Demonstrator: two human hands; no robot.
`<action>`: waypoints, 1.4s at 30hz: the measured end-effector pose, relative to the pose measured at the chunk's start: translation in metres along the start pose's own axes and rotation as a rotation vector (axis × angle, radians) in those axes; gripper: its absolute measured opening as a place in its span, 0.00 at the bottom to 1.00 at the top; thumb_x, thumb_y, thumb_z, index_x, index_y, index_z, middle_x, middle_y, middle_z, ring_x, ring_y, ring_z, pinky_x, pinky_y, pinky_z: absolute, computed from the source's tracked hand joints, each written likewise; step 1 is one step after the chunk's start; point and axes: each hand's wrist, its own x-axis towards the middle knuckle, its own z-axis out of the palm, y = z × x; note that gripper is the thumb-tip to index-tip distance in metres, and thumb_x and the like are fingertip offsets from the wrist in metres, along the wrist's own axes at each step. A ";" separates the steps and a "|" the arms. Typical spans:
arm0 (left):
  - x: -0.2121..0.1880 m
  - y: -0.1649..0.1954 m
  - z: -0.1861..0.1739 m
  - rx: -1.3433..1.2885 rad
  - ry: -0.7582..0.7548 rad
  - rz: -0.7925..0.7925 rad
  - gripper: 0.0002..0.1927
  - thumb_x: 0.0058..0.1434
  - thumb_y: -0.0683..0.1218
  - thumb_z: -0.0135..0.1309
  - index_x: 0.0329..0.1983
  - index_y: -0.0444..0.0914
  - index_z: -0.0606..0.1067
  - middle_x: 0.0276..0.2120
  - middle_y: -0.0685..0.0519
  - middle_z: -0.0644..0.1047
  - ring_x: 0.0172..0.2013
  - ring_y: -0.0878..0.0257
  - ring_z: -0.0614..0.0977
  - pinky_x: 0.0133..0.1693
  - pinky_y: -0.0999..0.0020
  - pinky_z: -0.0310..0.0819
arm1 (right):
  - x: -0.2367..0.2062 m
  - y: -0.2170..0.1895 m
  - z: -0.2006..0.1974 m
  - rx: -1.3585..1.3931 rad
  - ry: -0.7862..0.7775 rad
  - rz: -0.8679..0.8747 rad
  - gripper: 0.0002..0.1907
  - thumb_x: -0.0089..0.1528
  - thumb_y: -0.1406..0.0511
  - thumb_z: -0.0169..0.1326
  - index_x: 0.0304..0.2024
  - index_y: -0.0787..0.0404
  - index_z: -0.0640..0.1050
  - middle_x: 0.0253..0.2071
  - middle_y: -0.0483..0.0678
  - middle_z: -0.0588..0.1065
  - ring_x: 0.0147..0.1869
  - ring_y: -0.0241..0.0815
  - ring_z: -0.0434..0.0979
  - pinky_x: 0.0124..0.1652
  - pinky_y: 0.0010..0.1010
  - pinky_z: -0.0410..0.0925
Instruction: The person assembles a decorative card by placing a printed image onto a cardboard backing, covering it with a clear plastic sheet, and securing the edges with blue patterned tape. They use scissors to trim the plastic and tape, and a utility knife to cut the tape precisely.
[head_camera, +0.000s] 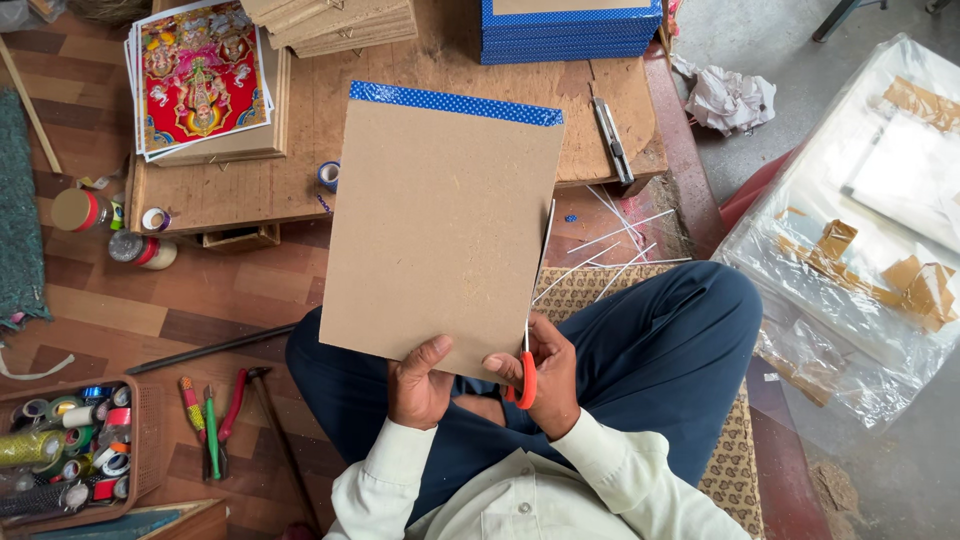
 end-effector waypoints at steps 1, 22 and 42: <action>0.001 -0.001 0.000 -0.002 -0.011 0.008 0.29 0.55 0.38 0.64 0.61 0.36 0.70 0.53 0.47 0.74 0.55 0.54 0.77 0.57 0.53 0.73 | 0.000 0.001 0.000 0.012 0.014 0.035 0.34 0.55 0.59 0.73 0.56 0.71 0.74 0.45 0.50 0.81 0.46 0.33 0.80 0.45 0.23 0.73; -0.002 -0.001 -0.008 0.039 -0.047 -0.054 0.25 0.52 0.36 0.63 0.55 0.35 0.73 0.48 0.49 0.78 0.50 0.55 0.79 0.54 0.55 0.75 | 0.025 -0.012 -0.007 -0.005 0.071 -0.072 0.32 0.57 0.59 0.72 0.55 0.73 0.75 0.48 0.51 0.80 0.51 0.37 0.77 0.52 0.28 0.69; -0.013 -0.006 -0.028 0.068 -0.092 -0.082 0.23 0.56 0.37 0.64 0.55 0.31 0.72 0.47 0.45 0.76 0.51 0.54 0.78 0.56 0.55 0.72 | 0.049 -0.021 -0.023 -0.068 0.076 -0.129 0.34 0.56 0.56 0.68 0.59 0.68 0.75 0.51 0.45 0.79 0.54 0.33 0.77 0.54 0.24 0.68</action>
